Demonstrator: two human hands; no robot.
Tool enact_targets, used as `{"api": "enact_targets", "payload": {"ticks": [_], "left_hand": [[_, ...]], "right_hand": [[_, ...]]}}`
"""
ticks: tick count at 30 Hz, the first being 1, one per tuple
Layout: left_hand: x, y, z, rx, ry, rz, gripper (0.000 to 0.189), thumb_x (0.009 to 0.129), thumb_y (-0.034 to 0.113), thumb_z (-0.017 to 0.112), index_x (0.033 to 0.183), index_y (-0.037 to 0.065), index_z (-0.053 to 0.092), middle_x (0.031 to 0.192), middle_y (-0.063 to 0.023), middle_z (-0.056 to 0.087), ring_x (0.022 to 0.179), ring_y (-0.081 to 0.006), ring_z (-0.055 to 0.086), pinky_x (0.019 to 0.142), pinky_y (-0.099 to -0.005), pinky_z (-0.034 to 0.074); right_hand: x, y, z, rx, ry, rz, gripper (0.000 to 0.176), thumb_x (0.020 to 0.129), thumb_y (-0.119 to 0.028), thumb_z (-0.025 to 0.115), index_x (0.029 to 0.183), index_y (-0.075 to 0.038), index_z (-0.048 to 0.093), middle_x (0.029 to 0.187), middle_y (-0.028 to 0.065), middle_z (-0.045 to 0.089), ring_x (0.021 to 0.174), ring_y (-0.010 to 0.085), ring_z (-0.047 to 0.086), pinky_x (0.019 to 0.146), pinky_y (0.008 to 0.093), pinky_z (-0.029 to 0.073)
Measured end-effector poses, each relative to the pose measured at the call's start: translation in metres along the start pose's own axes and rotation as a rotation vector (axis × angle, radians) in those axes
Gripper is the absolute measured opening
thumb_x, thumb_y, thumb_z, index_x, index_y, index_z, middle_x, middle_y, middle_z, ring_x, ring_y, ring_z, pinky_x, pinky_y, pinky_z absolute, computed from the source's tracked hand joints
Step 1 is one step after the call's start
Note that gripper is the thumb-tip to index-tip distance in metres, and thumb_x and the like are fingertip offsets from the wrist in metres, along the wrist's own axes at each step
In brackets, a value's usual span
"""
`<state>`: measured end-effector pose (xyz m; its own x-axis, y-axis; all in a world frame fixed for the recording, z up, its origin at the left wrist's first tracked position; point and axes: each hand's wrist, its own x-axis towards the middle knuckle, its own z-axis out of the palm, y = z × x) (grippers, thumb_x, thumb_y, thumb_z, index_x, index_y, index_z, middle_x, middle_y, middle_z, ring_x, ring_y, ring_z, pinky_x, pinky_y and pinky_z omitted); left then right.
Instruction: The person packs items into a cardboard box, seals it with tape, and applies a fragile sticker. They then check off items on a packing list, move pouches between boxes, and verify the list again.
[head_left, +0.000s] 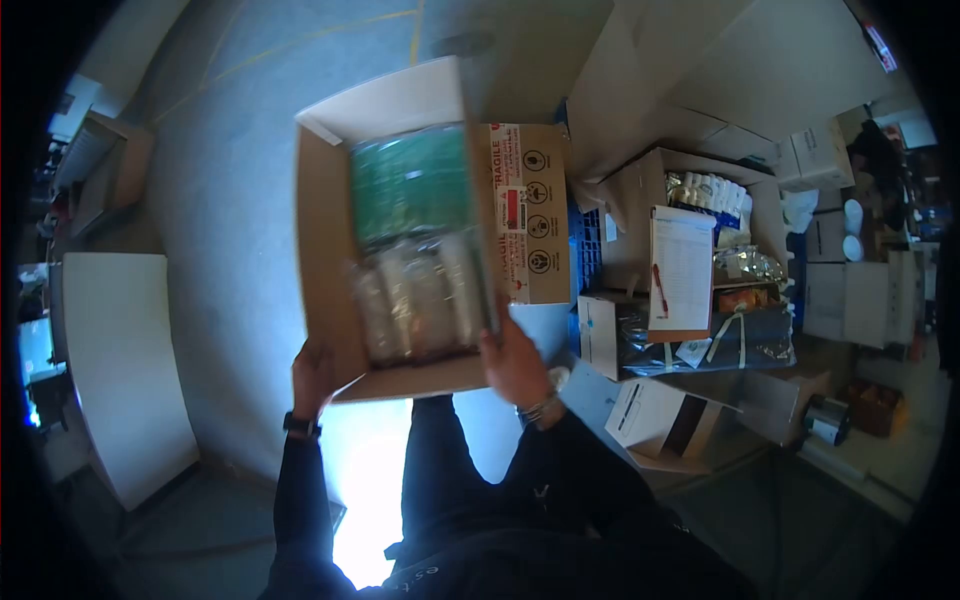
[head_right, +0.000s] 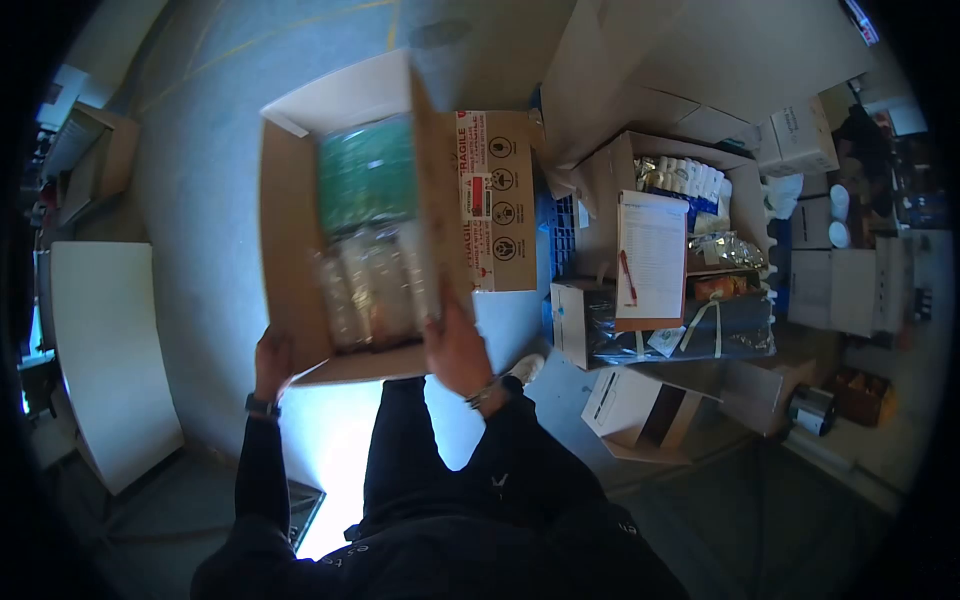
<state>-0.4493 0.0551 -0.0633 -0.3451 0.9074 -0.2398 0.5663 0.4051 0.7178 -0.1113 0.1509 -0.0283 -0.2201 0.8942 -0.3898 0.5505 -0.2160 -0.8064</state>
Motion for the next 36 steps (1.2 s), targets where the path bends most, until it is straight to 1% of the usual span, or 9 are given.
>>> {"api": "enact_targets", "payload": {"ticks": [4,9,15,21,22,28,32,33,36], "left_hand": [[-0.006,-0.049,-0.077,0.187,0.089,0.005,0.027,0.096,0.019,0.056,0.104,-0.005,0.064,0.088,-0.0223,0.07,0.076,-0.0309,0.068,0.067,-0.043,0.051],[0.054,-0.124,-0.095,0.182,0.172,-0.153,0.027,0.095,0.018,0.057,0.106,-0.005,0.064,0.085,-0.0236,0.068,0.073,-0.0306,0.067,0.066,-0.0419,0.05],[0.136,-0.247,-0.018,0.109,0.082,-0.223,0.031,0.094,0.024,0.059,0.112,-0.001,0.065,0.097,-0.0224,0.071,0.086,-0.0403,0.068,0.073,-0.0421,0.053],[0.159,-0.401,0.074,0.482,0.013,-0.385,0.041,0.09,0.028,0.062,0.122,0.003,0.062,0.113,-0.0209,0.068,0.105,-0.0429,0.063,0.089,-0.0473,0.052],[0.143,-0.426,0.079,0.546,-0.024,-0.14,0.045,0.089,0.027,0.064,0.128,0.005,0.059,0.117,-0.0186,0.067,0.108,-0.041,0.063,0.092,-0.0465,0.052],[0.137,-0.333,0.108,0.537,0.407,-0.04,0.071,0.084,0.024,0.077,0.144,0.008,0.042,0.136,-0.0191,0.054,0.124,-0.037,0.053,0.104,-0.0451,0.045],[0.116,-0.195,0.19,-0.198,-0.107,0.377,0.084,0.08,0.021,0.081,0.149,0.006,0.035,0.148,-0.018,0.042,0.138,-0.0361,0.038,0.113,-0.0455,0.035],[0.112,-0.154,0.215,0.069,-0.189,0.54,0.092,0.076,0.018,0.085,0.15,0.004,0.032,0.153,-0.0187,0.035,0.142,-0.0342,0.035,0.117,-0.0445,0.029],[0.097,-0.093,0.301,-0.197,-0.307,0.463,0.119,0.069,0.014,0.089,0.157,0.005,0.01,0.156,-0.0196,0.028,0.142,-0.0323,0.034,0.116,-0.0438,0.032]], "right_hand": [[0.029,-0.027,0.089,0.019,-0.02,-0.104,0.06,0.096,-0.018,0.051,0.148,0.002,0.031,0.129,0.0321,0.055,0.113,0.046,0.058,0.096,0.0501,0.048],[0.12,0.009,0.192,0.034,-0.088,-0.103,0.052,0.096,-0.017,0.049,0.146,-0.004,0.037,0.078,0.0262,0.065,0.076,0.0486,0.063,0.071,0.0558,0.051],[0.191,0.093,0.282,0.033,0.096,-0.091,0.05,0.097,-0.02,0.05,0.144,-0.003,0.041,0.107,0.0286,0.065,0.092,0.0444,0.064,0.084,0.0513,0.051],[0.149,0.15,0.25,0.103,-0.208,0.098,0.053,0.097,-0.029,0.059,0.142,-0.004,0.045,0.125,0.0191,0.065,0.095,0.026,0.07,0.083,0.037,0.055],[0.129,0.144,0.229,0.194,-0.147,0.059,0.05,0.095,-0.023,0.061,0.14,-0.004,0.048,0.123,0.018,0.065,0.095,0.0282,0.07,0.082,0.0397,0.055],[0.055,0.236,0.087,-0.255,0.334,0.04,0.075,0.078,-0.024,0.081,0.142,-0.006,0.045,0.123,0.0165,0.052,0.115,0.0317,0.052,0.1,0.0434,0.046],[0.074,0.289,0.009,-0.476,0.44,-0.063,0.102,0.067,-0.035,0.088,0.149,-0.008,0.034,0.14,0.0266,0.035,0.129,0.0439,0.039,0.109,0.0506,0.038],[0.085,0.301,-0.004,-0.511,0.385,-0.092,0.107,0.066,-0.038,0.089,0.151,-0.01,0.03,0.144,0.0295,0.028,0.134,0.0469,0.035,0.11,0.0525,0.037],[0.124,0.342,-0.024,-0.476,0.264,-0.208,0.114,0.063,-0.044,0.09,0.153,-0.013,0.027,0.151,0.0334,0.019,0.139,0.0517,0.029,0.11,0.055,0.038]]}}
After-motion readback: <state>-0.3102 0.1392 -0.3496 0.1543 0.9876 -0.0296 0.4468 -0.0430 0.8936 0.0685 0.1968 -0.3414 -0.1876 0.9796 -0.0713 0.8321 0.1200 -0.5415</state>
